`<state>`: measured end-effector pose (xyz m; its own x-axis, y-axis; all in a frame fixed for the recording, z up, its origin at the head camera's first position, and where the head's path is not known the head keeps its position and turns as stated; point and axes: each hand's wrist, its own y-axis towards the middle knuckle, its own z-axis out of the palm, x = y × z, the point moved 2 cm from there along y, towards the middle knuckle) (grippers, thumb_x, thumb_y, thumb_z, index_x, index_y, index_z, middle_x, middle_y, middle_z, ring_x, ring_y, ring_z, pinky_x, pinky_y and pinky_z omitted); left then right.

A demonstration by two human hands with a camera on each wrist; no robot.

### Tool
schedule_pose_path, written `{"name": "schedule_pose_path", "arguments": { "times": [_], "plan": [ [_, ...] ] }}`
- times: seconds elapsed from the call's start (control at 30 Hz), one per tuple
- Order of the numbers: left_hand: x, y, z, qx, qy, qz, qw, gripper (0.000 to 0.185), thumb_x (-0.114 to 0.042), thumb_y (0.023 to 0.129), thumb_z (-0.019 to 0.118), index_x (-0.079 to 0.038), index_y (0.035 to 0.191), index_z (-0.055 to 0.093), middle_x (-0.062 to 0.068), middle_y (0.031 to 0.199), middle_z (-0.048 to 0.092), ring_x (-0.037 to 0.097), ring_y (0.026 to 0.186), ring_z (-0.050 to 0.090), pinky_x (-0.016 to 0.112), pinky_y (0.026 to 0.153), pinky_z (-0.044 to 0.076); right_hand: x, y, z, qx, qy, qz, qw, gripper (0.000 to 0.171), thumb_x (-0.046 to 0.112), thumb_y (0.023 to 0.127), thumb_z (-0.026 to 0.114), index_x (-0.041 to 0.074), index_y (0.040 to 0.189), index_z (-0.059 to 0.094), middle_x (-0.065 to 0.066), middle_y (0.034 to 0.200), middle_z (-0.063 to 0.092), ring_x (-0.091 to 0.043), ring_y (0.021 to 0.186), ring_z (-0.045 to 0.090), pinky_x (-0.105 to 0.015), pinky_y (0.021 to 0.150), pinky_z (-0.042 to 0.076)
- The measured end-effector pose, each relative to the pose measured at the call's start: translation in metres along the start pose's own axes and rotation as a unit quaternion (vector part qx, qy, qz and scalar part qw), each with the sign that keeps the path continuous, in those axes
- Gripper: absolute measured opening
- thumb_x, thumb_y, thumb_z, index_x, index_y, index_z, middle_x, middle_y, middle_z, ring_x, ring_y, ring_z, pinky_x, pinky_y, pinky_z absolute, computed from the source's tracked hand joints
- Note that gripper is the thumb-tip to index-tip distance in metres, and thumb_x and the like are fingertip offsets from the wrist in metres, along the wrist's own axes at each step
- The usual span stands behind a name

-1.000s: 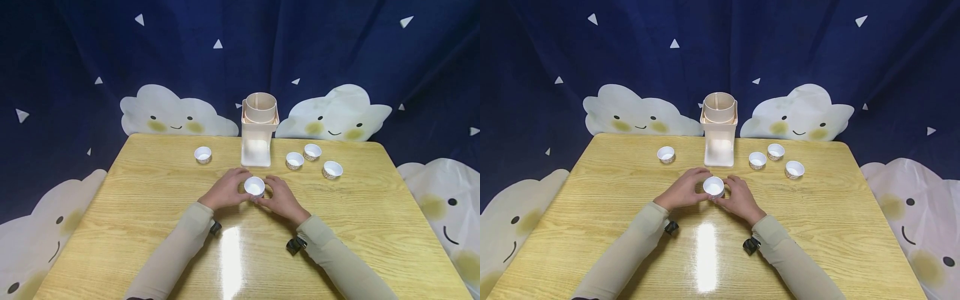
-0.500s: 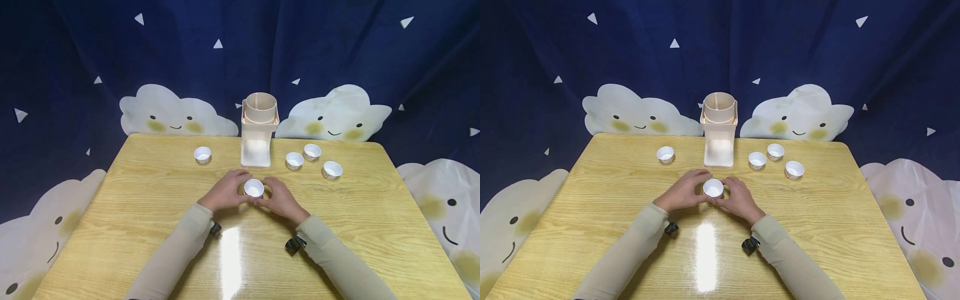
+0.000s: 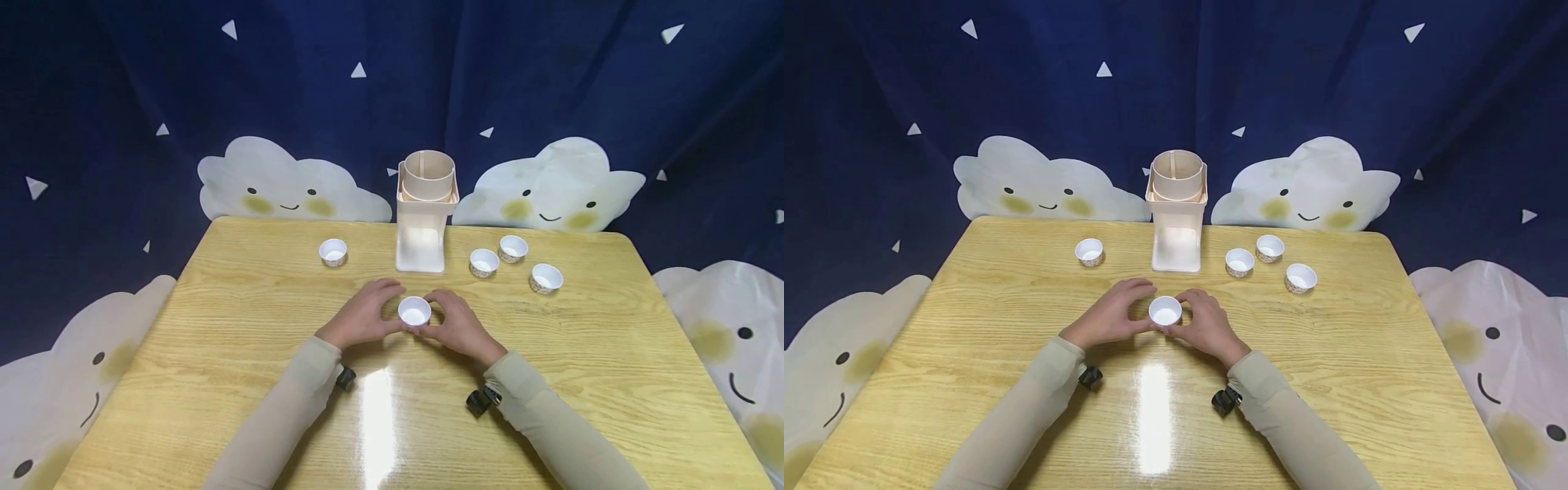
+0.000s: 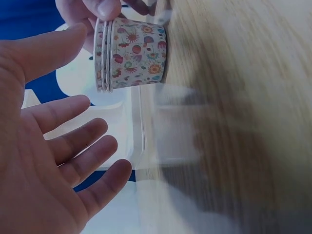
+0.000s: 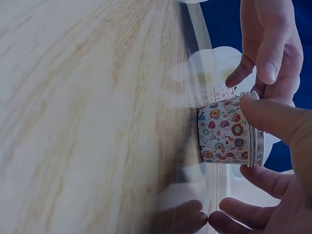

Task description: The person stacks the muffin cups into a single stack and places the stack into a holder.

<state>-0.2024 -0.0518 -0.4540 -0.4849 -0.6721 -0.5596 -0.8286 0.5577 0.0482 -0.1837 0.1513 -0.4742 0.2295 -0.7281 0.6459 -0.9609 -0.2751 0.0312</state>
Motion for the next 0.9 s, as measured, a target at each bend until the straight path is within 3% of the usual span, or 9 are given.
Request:
{"name": "schedule_pose_path", "arguments": {
  "times": [0.5,0.9],
  "plan": [
    [0.013,-0.011,-0.005,-0.022,-0.024,-0.007,0.9994,0.066,-0.038,0.086,0.075,-0.005,0.140,0.055,0.014,0.150,0.049,0.033,0.142,0.043,0.049,0.119,0.035,-0.001,0.000,0.001,0.007,0.008,0.018,1.000,0.054,0.029,0.075,0.086,0.009,0.118,0.062,-0.012,0.127,0.063,-0.033,0.125,0.055,-0.052,0.106,0.043],
    [0.045,-0.021,-0.033,-0.083,-0.062,-0.046,0.9936,0.059,-0.028,0.085,0.077,-0.003,0.134,0.058,0.016,0.142,0.056,0.035,0.137,0.048,0.050,0.117,0.037,0.001,0.000,0.001,0.007,0.009,0.024,1.000,0.053,0.030,0.075,0.086,0.010,0.118,0.062,-0.013,0.130,0.062,-0.034,0.127,0.054,-0.054,0.107,0.042]
  ]
}}
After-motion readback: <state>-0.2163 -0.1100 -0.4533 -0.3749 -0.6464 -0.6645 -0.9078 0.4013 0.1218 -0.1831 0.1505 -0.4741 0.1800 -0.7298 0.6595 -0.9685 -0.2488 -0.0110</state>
